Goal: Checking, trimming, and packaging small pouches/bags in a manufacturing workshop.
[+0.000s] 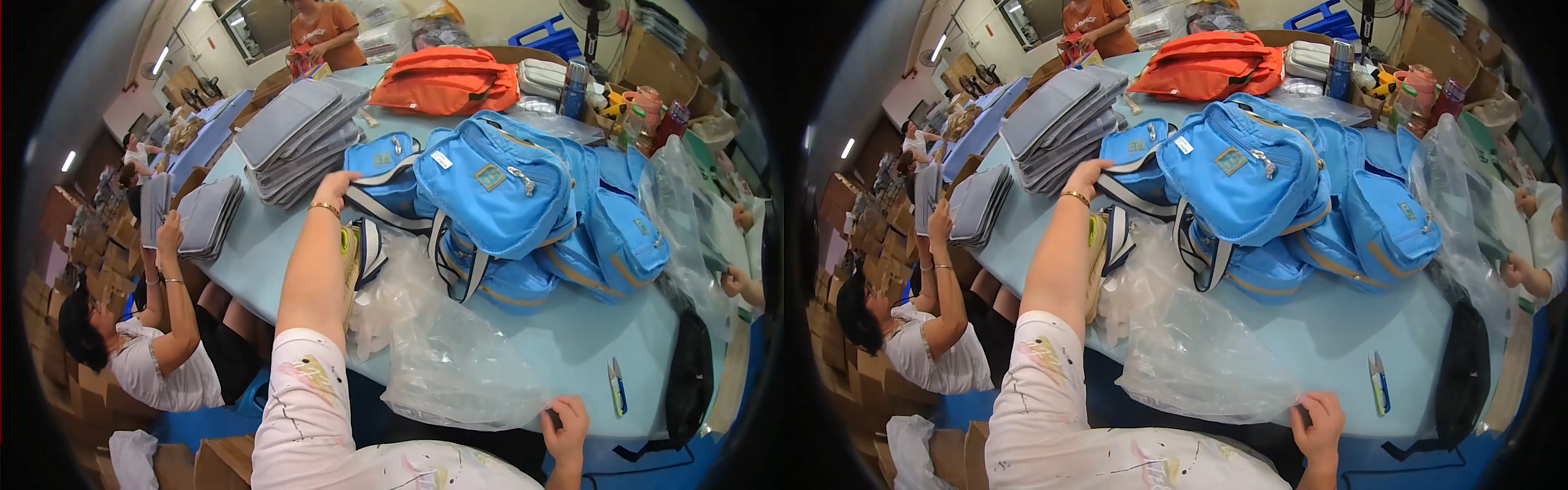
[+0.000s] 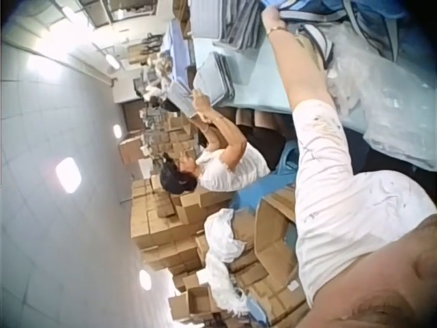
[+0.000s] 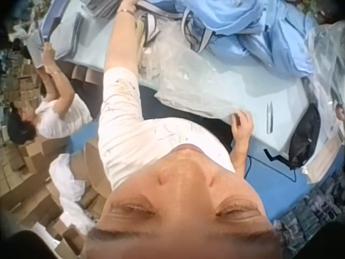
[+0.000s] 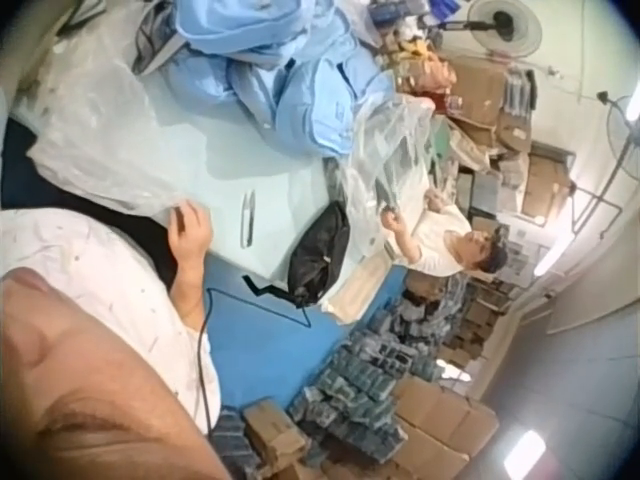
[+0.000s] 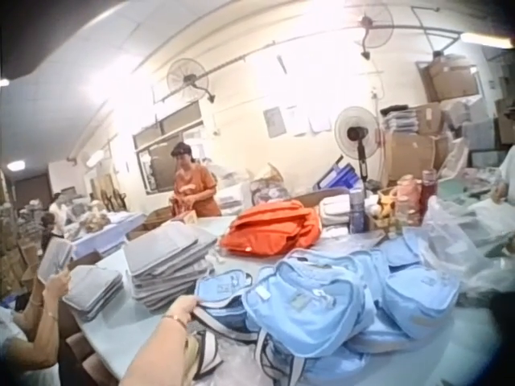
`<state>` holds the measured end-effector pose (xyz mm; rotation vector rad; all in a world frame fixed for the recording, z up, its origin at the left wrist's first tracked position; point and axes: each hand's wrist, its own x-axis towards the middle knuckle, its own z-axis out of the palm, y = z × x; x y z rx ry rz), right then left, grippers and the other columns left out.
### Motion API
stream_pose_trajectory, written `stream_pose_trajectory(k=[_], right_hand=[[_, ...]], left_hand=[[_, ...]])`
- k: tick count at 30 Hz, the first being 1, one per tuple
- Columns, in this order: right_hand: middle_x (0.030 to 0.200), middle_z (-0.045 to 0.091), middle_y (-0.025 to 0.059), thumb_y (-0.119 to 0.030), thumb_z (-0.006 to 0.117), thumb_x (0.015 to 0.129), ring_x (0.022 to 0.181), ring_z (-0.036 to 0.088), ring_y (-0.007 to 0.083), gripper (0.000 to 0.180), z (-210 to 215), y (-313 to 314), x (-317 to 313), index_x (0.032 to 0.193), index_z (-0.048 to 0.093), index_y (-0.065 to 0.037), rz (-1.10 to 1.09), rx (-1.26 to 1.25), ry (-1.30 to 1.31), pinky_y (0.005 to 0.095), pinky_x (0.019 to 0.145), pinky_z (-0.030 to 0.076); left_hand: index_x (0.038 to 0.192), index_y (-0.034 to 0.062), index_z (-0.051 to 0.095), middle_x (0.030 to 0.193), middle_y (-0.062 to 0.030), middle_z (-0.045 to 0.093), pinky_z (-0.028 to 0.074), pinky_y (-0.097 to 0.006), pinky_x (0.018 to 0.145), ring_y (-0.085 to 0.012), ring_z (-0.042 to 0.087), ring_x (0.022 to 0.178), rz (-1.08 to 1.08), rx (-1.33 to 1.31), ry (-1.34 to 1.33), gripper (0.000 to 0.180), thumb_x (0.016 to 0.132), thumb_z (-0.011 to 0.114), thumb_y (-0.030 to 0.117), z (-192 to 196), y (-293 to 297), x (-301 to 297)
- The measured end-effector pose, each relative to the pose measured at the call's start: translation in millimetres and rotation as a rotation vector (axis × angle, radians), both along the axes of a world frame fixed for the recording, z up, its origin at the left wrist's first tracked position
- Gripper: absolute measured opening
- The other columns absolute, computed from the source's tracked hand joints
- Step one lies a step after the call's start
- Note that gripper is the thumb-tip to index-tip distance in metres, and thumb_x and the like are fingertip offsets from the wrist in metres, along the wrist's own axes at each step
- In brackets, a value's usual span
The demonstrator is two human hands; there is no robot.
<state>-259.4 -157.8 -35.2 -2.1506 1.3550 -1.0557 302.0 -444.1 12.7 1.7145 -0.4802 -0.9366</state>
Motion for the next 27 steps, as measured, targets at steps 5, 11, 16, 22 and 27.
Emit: stream_pose_trajectory(k=[5,11,16,22,27], right_hand=[[0.083,0.059,0.0107,-0.003,0.070,0.065,0.072,0.056,0.0295,0.021,4,0,1,0.084,0.061,-0.004,-0.005,0.022,-0.011,0.0351,0.061,0.045],[0.086,0.058,0.0124,-0.003,0.068,0.070,0.073,0.057,0.0283,0.018,0,2,3,0.087,0.061,-0.002,0.059,0.070,-0.071,0.0330,0.062,0.046],[0.087,0.056,0.0072,-0.001,0.063,0.078,0.071,0.053,0.0150,0.012,-13,5,-9,0.090,0.059,0.000,0.073,0.182,-0.220,0.0229,0.060,0.042],[0.086,0.053,0.0005,-0.005,0.056,0.088,0.069,0.045,0.0054,0.005,-21,-2,-7,0.089,0.058,0.000,0.071,0.280,-0.421,0.0187,0.057,0.036],[0.086,0.053,-0.0012,-0.007,0.057,0.089,0.068,0.044,0.0042,0.007,-20,9,8,0.090,0.058,0.000,0.121,0.296,-0.445,0.0180,0.058,0.036]], left_hand=[[0.087,-0.0039,0.064,0.070,-0.0062,0.057,0.041,-0.033,0.057,-0.0173,0.051,0.061,-0.035,-0.454,-0.247,0.020,0.075,0.059,0.011,51,17,-20],[0.104,-0.0042,0.062,0.099,-0.0218,0.064,0.046,-0.039,0.083,-0.0331,0.061,0.095,0.053,-0.524,-0.759,0.039,0.076,0.059,0.022,116,70,-41],[0.106,-0.0018,0.056,0.105,-0.0223,0.059,0.043,-0.042,0.090,-0.0372,0.055,0.103,0.169,-0.768,-1.056,0.031,0.080,0.057,0.015,172,134,-140],[0.103,-0.0027,0.055,0.096,-0.0165,0.060,0.046,-0.032,0.078,-0.0251,0.058,0.090,-0.012,-0.707,-0.230,0.031,0.072,0.053,0.002,145,169,-196],[0.111,-0.0016,0.050,0.100,-0.0158,0.059,0.044,-0.030,0.081,-0.0225,0.056,0.092,0.196,-0.762,-0.167,0.037,0.075,0.053,0.003,116,170,-187]])
